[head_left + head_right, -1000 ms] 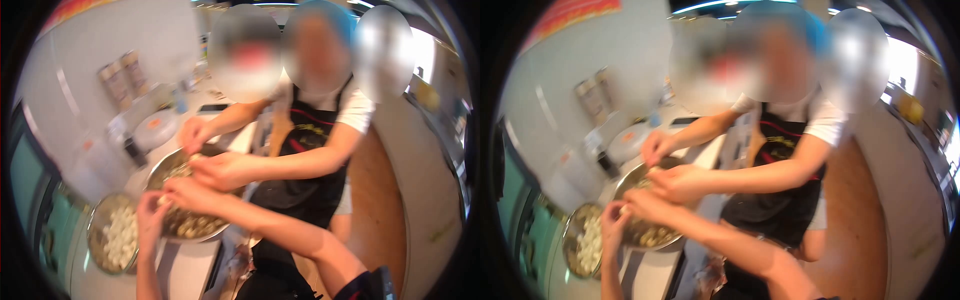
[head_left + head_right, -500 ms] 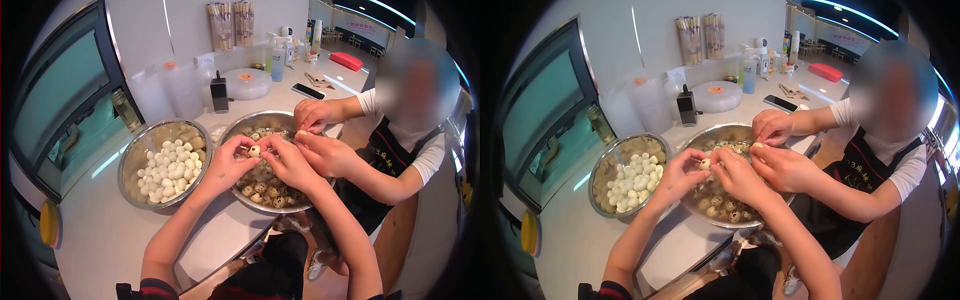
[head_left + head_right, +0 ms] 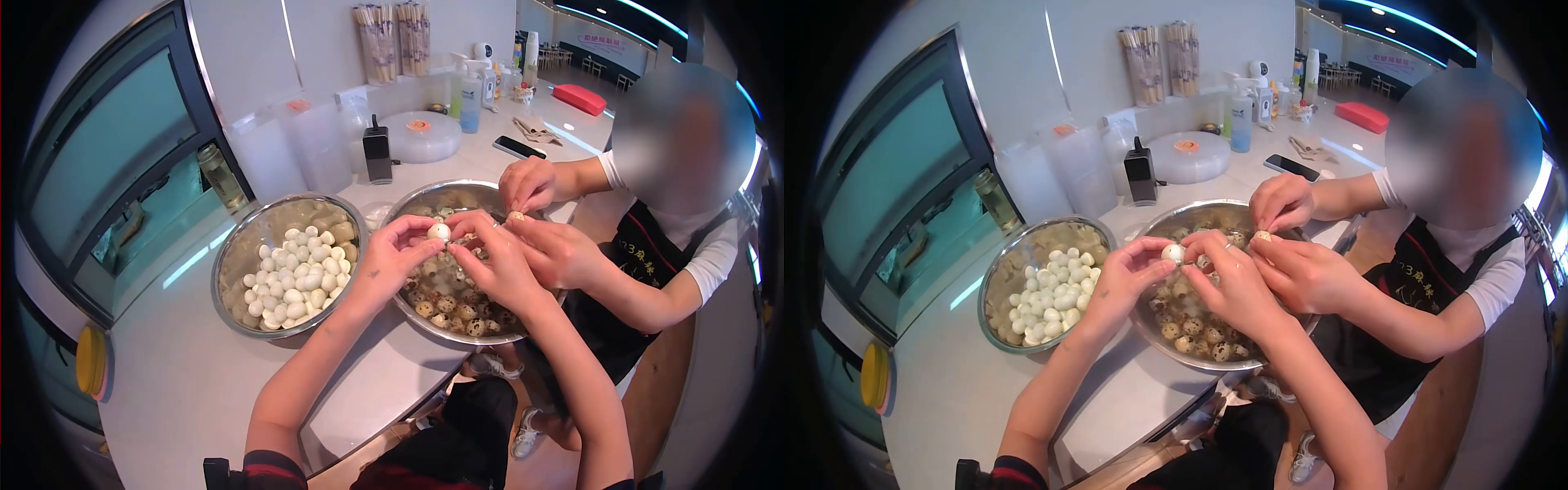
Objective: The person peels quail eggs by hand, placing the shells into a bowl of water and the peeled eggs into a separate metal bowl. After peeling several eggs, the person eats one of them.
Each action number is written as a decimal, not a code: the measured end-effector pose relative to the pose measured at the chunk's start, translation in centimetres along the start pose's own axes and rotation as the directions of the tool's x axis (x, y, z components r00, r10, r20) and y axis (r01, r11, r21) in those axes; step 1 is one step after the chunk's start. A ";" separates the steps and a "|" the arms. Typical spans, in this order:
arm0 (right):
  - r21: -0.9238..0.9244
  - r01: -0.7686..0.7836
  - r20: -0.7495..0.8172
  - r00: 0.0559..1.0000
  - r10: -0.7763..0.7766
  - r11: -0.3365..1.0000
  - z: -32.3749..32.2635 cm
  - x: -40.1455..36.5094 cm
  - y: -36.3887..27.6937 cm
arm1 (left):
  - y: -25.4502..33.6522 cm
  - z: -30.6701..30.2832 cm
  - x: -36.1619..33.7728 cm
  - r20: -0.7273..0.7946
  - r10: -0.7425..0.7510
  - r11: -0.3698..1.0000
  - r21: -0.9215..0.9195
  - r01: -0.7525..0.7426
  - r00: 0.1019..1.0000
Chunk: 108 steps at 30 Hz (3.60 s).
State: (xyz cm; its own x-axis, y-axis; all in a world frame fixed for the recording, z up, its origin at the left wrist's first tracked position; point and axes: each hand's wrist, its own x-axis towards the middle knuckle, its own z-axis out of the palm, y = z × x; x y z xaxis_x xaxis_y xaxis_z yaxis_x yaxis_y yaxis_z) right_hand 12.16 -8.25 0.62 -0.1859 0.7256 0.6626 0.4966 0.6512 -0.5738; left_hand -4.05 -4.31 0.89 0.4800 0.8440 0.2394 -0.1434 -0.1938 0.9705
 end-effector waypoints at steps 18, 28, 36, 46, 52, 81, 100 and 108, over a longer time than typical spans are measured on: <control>-0.102 0.109 -0.007 0.994 -0.111 0.989 0.5 0.4 -1.1 | -0.2 -0.8 0.4 0.114 -0.106 0.980 -0.158 0.124 0.988; -0.107 0.007 -0.136 0.990 -0.022 0.994 0.3 0.4 -0.8 | -0.5 -0.7 0.4 0.238 -0.118 0.898 -0.389 0.206 0.964; -0.062 0.073 -0.104 0.991 -0.079 0.995 0.1 0.5 -0.6 | -0.1 -0.2 0.2 0.267 -0.121 0.928 -0.312 0.205 0.956; -0.230 0.049 -0.204 0.974 -0.097 0.972 0.6 0.5 -0.5 | -0.1 0.0 0.3 0.254 -0.121 0.956 -0.229 0.181 0.960; -0.153 -0.020 -0.142 0.990 -0.002 0.988 0.6 0.5 -1.2 | 0.0 0.1 0.4 0.171 -0.133 0.874 -0.444 0.197 0.976; -0.471 0.173 -0.188 0.938 -0.290 0.865 0.6 0.8 -1.5 | -0.5 0.1 0.5 0.191 -0.124 0.822 -0.529 0.209 0.974; -0.411 0.185 -0.124 0.959 -0.256 0.893 1.1 0.7 -0.6 | -0.4 0.3 0.4 0.160 -0.148 0.871 -0.446 0.205 0.976; -0.194 0.076 -0.179 0.977 -0.112 0.978 1.1 0.4 -0.5 | -0.1 0.6 -0.1 0.198 -0.133 0.927 -0.323 0.193 0.971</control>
State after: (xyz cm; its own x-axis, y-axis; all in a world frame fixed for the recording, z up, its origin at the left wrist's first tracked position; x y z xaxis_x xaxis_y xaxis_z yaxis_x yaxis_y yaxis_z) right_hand 10.94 -8.00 0.64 -0.0854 0.5967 0.7979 0.6363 0.6489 -0.4172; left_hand -3.50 -4.65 0.78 0.6568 0.7461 0.1092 -0.3198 0.1445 0.9364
